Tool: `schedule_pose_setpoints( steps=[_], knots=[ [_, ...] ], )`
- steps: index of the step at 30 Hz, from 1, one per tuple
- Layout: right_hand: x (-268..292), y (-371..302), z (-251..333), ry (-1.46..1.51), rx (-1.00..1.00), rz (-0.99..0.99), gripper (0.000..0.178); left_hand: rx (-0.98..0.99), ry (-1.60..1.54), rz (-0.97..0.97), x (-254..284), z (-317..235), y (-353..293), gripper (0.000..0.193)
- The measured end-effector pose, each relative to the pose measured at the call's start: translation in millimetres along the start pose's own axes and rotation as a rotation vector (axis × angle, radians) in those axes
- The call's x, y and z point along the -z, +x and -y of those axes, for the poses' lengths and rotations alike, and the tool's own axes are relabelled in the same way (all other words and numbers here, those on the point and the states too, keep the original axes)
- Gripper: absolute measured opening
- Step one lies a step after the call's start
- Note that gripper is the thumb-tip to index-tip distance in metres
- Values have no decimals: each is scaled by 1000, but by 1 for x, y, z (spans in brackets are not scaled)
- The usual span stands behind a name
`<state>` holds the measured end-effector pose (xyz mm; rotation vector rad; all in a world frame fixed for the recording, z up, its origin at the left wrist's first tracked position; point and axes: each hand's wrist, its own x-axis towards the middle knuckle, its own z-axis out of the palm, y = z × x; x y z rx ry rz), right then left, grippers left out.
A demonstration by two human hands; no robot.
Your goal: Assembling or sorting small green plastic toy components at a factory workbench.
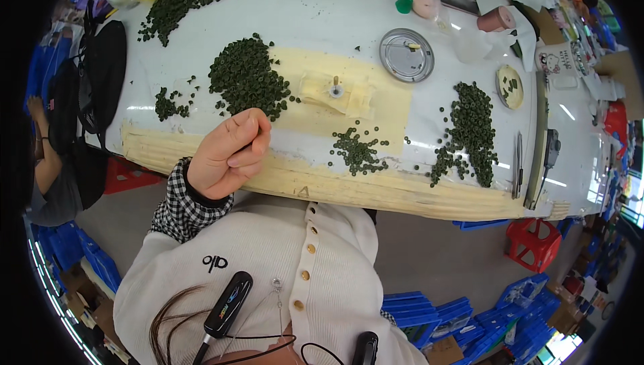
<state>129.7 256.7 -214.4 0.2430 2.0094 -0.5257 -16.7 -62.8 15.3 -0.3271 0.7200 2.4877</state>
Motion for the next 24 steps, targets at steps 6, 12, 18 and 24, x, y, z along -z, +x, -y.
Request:
schedule_pose_setpoints(
  steps=[6, 12, 18, 24],
  knots=[
    [45, -65, -13, -198, -53, 187, 26, 12, 57, -35, 2, 1, 12, 18],
    [192, -180, 94, 137, 545, -502, 12, -34, 84, -139, 2, 0, 0, 19],
    [206, -140, 167, -158, 1051, -983, 15, -13, -18, -72, 0, 8, 6, 15],
    [207, -117, 179, -285, 1159, -945, 19, -29, 38, -75, 0, 5, 11, 19]
  ],
)
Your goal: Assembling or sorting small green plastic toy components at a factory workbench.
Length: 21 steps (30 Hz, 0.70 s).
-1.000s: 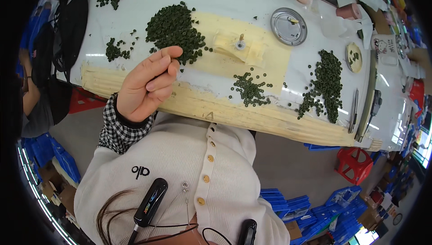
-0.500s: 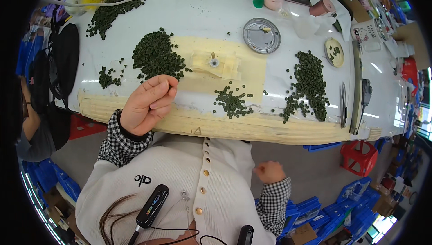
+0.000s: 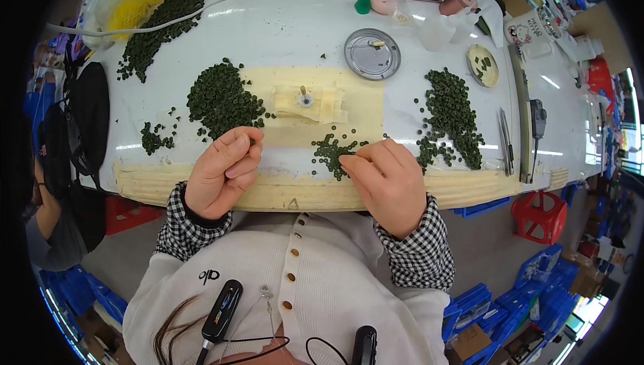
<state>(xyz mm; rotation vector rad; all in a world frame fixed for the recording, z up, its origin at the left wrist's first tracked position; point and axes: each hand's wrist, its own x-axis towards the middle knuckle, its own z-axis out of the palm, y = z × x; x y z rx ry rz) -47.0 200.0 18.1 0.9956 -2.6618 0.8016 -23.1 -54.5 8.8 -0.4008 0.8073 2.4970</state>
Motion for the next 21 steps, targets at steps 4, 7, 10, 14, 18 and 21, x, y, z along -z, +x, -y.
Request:
schedule_pose_setpoints(
  steps=[4, 7, 10, 14, 18, 21],
  knots=[
    [-5, 0, -3, -11, 41, 26, 20, 3, 0, 3, -2, 2, 1, 21],
    [-8, 0, -5, -14, 69, 27, 20, 8, 2, 6, -1, 3, 1, 21],
    [-9, 2, -2, -29, 42, 14, 19, 22, 16, -4, -2, 5, 1, 21],
    [-9, -1, -1, 34, -22, -64, 20, 39, 39, -12, -4, 9, 0, 22],
    [-3, 0, 7, 82, -60, -122, 22, 63, 15, 9, -2, 14, 0, 20],
    [-3, 1, 11, 151, -100, -142, 21, 77, 6, 43, -2, 17, 0, 18]
  ],
)
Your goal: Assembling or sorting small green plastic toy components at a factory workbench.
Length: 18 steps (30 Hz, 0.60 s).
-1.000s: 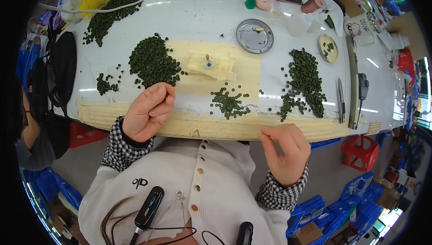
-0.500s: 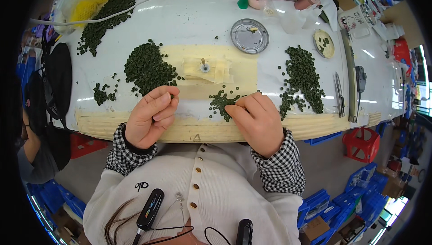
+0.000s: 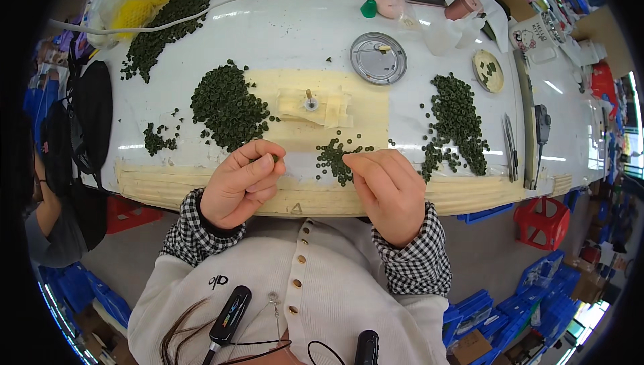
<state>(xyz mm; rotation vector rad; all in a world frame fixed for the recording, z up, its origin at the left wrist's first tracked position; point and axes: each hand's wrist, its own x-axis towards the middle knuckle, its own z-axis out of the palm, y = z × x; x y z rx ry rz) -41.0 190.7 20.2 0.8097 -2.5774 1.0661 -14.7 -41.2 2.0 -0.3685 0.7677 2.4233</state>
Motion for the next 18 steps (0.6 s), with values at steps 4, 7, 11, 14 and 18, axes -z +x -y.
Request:
schedule_pose_setpoints(
  steps=[4, 7, 11, 14, 18],
  knots=[
    [-6, -3, 0, 109, -125, -53, 18, -8, 29, 20, 0, 4, 2, 17],
    [-6, 0, -1, 65, -144, -66, 16, -24, 40, 17, -1, 5, 1, 17],
    [-4, 0, 1, -8, -62, 21, 17, -67, 18, -10, 2, 3, 0, 16],
    [-10, -3, 7, -2, -2, 115, 17, -90, 39, -21, 1, 1, -3, 12],
    [-26, -2, 12, 8, 75, 174, 16, -100, -18, -9, 3, 1, -6, 14]
  ],
)
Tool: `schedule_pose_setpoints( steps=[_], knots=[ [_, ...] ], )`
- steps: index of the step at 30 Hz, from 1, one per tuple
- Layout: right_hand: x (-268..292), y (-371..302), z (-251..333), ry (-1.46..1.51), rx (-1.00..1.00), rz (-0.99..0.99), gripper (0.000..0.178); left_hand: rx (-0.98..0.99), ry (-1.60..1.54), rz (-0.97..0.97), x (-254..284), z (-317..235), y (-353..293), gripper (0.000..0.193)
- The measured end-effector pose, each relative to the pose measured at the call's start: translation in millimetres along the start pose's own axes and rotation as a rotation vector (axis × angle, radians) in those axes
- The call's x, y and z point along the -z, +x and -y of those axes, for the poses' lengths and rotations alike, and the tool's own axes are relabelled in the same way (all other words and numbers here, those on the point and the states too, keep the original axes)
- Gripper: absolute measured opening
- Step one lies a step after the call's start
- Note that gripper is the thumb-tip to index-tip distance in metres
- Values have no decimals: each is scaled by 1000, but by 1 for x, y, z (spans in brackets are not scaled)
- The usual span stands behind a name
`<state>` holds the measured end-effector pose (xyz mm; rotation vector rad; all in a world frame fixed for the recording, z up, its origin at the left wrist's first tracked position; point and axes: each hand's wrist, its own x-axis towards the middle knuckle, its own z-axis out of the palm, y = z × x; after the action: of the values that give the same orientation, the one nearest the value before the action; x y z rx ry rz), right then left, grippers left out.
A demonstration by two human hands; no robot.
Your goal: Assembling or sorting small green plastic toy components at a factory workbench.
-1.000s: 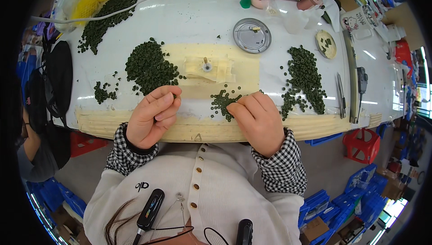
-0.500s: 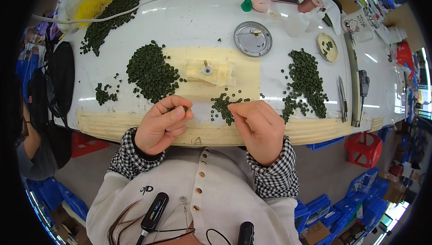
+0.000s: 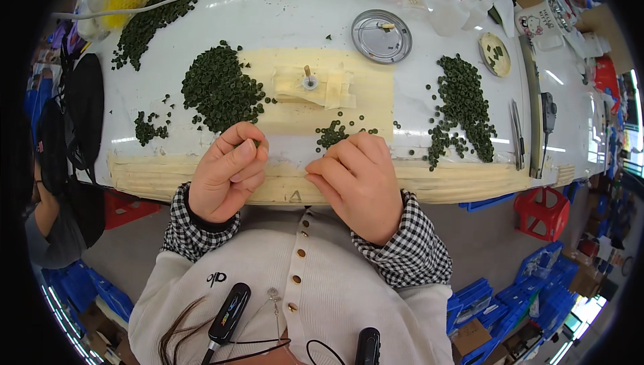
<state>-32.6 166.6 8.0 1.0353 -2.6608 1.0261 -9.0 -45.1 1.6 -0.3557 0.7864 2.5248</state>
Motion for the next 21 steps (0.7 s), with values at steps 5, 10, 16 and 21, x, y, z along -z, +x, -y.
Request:
schedule_pose_setpoints(
  steps=[5, 10, 16, 21],
  knots=[
    [-7, 6, -1, -136, 77, 58, 16, -2, -20, -2, 5, 0, -5, 15],
    [-9, 9, 4, -248, 64, 137, 19, -10, 2, -4, 6, 2, -7, 15],
    [-9, 9, 8, -220, -17, 158, 17, 1, 86, -14, 2, 0, -5, 17],
    [6, 20, 17, 318, -156, 7, 9, -1, 209, -74, -6, 1, -1, 20]
  ],
)
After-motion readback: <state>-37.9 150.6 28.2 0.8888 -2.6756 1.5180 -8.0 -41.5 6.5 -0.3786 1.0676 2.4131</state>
